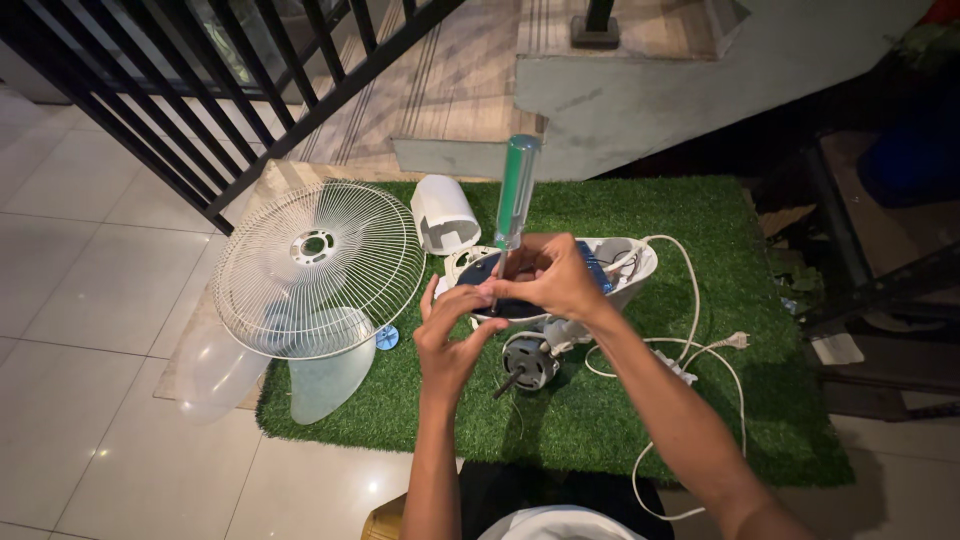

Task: The person disassembles a white pedestal fan on a green mat, removes the motor housing with a screwdriver, and then reassembles the base and motor components. The person handles the fan blades, motor, and base parts while using a screwdriver to remove and insert screws.

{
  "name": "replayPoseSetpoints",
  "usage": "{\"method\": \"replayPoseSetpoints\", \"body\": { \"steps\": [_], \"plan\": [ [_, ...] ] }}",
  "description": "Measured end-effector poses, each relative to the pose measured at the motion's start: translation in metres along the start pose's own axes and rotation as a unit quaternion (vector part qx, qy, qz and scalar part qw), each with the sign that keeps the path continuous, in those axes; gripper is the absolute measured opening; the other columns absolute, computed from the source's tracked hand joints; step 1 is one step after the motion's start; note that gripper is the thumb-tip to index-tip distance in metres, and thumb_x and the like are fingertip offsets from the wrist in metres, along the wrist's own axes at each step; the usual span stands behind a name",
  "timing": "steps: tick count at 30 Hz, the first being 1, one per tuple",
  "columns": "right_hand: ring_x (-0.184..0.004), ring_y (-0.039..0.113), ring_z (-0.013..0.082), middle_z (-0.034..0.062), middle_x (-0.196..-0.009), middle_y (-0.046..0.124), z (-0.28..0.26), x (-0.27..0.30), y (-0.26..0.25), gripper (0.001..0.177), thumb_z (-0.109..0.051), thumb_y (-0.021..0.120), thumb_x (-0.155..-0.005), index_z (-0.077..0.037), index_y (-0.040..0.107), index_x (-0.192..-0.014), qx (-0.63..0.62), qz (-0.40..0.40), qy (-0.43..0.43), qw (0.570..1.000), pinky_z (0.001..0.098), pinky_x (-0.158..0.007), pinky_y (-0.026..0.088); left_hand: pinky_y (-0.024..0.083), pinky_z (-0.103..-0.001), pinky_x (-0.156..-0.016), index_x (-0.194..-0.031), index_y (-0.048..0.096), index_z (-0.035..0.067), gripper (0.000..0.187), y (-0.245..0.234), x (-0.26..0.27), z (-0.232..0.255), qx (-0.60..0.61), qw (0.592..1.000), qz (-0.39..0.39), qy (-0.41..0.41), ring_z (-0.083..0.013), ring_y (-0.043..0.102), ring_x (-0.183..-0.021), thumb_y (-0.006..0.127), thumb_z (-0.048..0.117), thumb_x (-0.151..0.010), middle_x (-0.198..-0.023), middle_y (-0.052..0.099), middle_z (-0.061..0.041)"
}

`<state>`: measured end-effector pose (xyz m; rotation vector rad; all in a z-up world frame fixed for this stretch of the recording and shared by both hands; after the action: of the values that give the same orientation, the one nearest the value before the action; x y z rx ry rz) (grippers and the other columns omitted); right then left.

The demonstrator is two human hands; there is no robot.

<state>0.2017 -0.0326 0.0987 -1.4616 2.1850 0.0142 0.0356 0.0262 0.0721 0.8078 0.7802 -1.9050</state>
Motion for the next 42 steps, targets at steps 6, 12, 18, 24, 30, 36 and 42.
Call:
{"method": "replayPoseSetpoints", "body": {
  "steps": [6,12,18,24,30,36,42],
  "plan": [
    [-0.088,0.076,0.0138,0.0100,-0.097,0.078,-0.011,0.000,0.019,0.021,-0.005,0.081,-0.085,0.000,0.073,-0.104,-0.088,-0.034,-0.027,0.995,0.0299,-0.083,0.065,0.032,-0.057,-0.124,-0.096,0.078,0.011,0.032,-0.003,0.006,-0.008,-0.003,1.000,0.006,-0.015,-0.0196,0.074,-0.107,0.092,0.024,-0.070,-0.103,0.079,-0.002],
    [-0.098,0.075,0.0136,0.0093,-0.105,0.077,-0.021,0.002,0.027,0.024,-0.004,0.076,-0.088,-0.001,0.071,-0.111,-0.130,-0.096,-0.002,0.987,0.0307,-0.091,0.063,0.033,-0.057,-0.124,-0.099,0.077,0.010,0.034,-0.005,0.007,-0.015,0.013,1.000,0.011,-0.012,-0.0215,0.073,-0.112,0.091,0.023,-0.071,-0.106,0.079,-0.003],
    [-0.065,0.066,0.0167,0.0127,-0.087,0.081,-0.003,0.003,0.019,0.020,-0.002,0.089,-0.080,0.001,0.079,-0.098,0.016,-0.052,0.027,0.998,0.0276,-0.059,0.051,0.033,-0.058,-0.124,-0.096,0.078,0.010,0.031,-0.007,0.010,-0.021,0.020,0.999,0.009,-0.028,-0.0209,0.075,-0.109,0.091,0.023,-0.071,-0.105,0.080,-0.003],
    [-0.082,0.075,0.0092,0.0060,-0.090,0.077,-0.006,0.003,0.030,0.019,-0.004,0.088,-0.080,-0.003,0.073,-0.092,-0.107,-0.050,-0.027,0.993,0.0234,-0.074,0.064,0.035,-0.058,-0.123,-0.097,0.078,0.010,0.035,-0.010,0.014,-0.022,0.009,1.000,0.015,-0.024,-0.0209,0.074,-0.109,0.092,0.027,-0.069,-0.107,0.079,-0.004],
    [-0.077,0.074,0.0090,0.0058,-0.087,0.079,-0.014,0.009,0.032,0.019,-0.009,0.088,-0.080,-0.002,0.074,-0.091,-0.011,-0.018,-0.018,1.000,0.0256,-0.072,0.062,0.029,-0.060,-0.126,-0.100,0.077,0.008,0.023,-0.013,0.015,-0.019,0.038,0.998,0.011,-0.042,-0.0238,0.073,-0.111,0.085,0.012,-0.078,-0.109,0.079,-0.010],
    [-0.095,0.075,0.0131,0.0091,-0.103,0.079,-0.030,0.015,0.031,0.034,-0.018,0.089,-0.084,0.002,0.075,-0.108,0.017,-0.017,-0.056,0.998,0.0309,-0.089,0.063,0.035,-0.055,-0.125,-0.097,0.071,0.004,0.009,0.008,0.022,-0.013,0.088,0.993,0.081,-0.021,-0.0304,0.067,-0.123,0.075,0.003,-0.089,-0.109,0.077,-0.012],
    [-0.132,0.062,0.0279,0.0228,-0.149,0.054,-0.083,0.002,0.008,0.092,-0.044,0.076,-0.098,-0.007,0.024,-0.165,-0.081,-0.026,-0.166,0.982,0.0459,-0.112,0.060,0.052,-0.045,-0.106,-0.089,0.066,0.001,0.007,0.012,0.007,-0.016,0.107,0.990,0.089,0.008,-0.0297,0.068,-0.118,0.072,0.001,-0.087,-0.098,0.072,-0.010]
  ]
}}
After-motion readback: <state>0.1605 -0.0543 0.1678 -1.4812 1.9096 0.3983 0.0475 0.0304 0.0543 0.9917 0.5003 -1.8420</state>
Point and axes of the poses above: each hand's wrist, its own x-axis away from the middle knuckle, its own y-axis out of the palm, z = x × y, the point moved 8 cm from there along -x, towards the middle knuckle
